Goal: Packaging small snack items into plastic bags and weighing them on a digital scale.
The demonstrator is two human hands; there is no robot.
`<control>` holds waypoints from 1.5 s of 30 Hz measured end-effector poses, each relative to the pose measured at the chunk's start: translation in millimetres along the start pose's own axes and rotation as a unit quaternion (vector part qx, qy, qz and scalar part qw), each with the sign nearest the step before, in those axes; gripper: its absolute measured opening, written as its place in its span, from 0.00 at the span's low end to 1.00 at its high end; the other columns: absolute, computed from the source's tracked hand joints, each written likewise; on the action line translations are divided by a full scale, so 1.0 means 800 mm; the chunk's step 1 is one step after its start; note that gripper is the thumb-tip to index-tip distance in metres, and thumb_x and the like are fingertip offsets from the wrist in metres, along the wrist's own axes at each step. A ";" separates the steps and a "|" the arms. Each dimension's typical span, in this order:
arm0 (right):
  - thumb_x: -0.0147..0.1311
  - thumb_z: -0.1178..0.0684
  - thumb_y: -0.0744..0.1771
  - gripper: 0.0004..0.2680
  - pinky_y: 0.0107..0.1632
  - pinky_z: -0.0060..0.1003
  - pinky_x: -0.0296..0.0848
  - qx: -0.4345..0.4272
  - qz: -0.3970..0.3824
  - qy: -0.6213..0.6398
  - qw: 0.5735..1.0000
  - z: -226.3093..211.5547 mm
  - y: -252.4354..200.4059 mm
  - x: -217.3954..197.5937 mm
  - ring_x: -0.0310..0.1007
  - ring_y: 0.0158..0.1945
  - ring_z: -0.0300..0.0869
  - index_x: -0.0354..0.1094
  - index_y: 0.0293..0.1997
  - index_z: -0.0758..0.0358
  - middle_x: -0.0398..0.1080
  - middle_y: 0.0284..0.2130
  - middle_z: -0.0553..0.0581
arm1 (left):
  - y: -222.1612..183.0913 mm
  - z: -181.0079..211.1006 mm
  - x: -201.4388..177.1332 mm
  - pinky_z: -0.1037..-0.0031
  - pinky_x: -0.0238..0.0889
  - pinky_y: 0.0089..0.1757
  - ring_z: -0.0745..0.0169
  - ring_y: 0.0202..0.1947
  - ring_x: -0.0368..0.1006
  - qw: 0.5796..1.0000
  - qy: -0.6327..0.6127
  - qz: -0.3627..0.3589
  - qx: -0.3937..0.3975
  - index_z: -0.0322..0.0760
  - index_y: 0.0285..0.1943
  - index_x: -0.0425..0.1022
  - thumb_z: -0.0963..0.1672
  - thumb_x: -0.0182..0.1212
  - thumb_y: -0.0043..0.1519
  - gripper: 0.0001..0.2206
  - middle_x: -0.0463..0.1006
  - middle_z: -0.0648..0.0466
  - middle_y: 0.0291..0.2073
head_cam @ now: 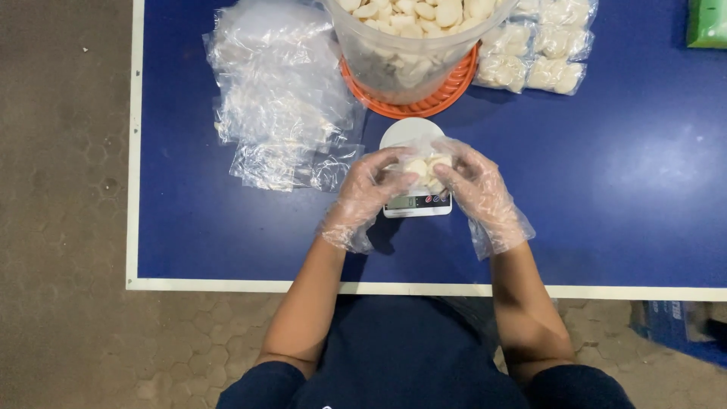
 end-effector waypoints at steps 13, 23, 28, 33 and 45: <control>0.75 0.54 0.60 0.20 0.53 0.50 0.73 -0.225 -0.019 -0.314 0.922 -0.015 0.018 0.014 0.76 0.48 0.58 0.76 0.57 0.59 0.75 0.47 0.65 | 0.020 -0.015 -0.015 0.68 0.79 0.37 0.48 0.44 0.81 0.954 0.263 0.119 0.083 0.43 0.49 0.82 0.47 0.77 0.56 0.15 0.83 0.45 0.42; 0.63 0.47 0.68 0.17 0.60 0.52 0.68 -0.245 -0.005 -0.283 0.927 0.006 0.040 -0.020 0.68 0.58 0.58 0.71 0.62 0.60 0.69 0.55 0.65 | 0.032 -0.017 -0.033 0.58 0.64 0.54 0.43 0.49 0.77 0.884 0.409 0.133 0.180 0.35 0.52 0.80 0.53 0.61 0.67 0.18 0.78 0.39 0.43; 0.57 0.51 0.73 0.10 0.58 0.45 0.72 -0.173 0.122 -0.209 0.955 0.057 0.037 -0.061 0.73 0.55 0.52 0.72 0.58 0.63 0.71 0.50 0.60 | 0.028 -0.046 -0.067 0.64 0.68 0.41 0.47 0.35 0.76 0.872 0.366 0.207 0.250 0.37 0.40 0.73 0.50 0.52 0.72 0.15 0.73 0.48 0.30; 0.55 0.49 0.75 0.20 0.42 0.33 0.70 -0.108 0.256 -0.215 0.936 0.109 0.029 -0.087 0.70 0.27 0.42 0.65 0.19 0.55 0.67 0.17 0.50 | 0.027 -0.084 -0.096 0.70 0.64 0.32 0.46 0.26 0.73 0.871 0.356 0.254 0.222 0.35 0.28 0.66 0.44 0.52 0.72 0.17 0.68 0.44 0.20; 0.63 0.52 0.70 0.24 0.28 0.33 0.52 -0.087 0.293 -0.230 0.924 0.151 0.020 -0.094 0.48 0.19 0.37 0.48 0.13 0.53 0.50 0.10 0.48 | 0.019 -0.081 -0.087 0.79 0.52 0.21 0.62 0.11 0.59 0.856 0.409 0.224 0.224 0.44 0.16 0.56 0.43 0.56 0.68 0.23 0.60 0.56 0.07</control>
Point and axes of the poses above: each hand's wrist, its own y-axis towards the middle knuckle, its own x-axis out of the palm, z = x × y, the point moved 2 cm from there along y, towards the middle knuckle
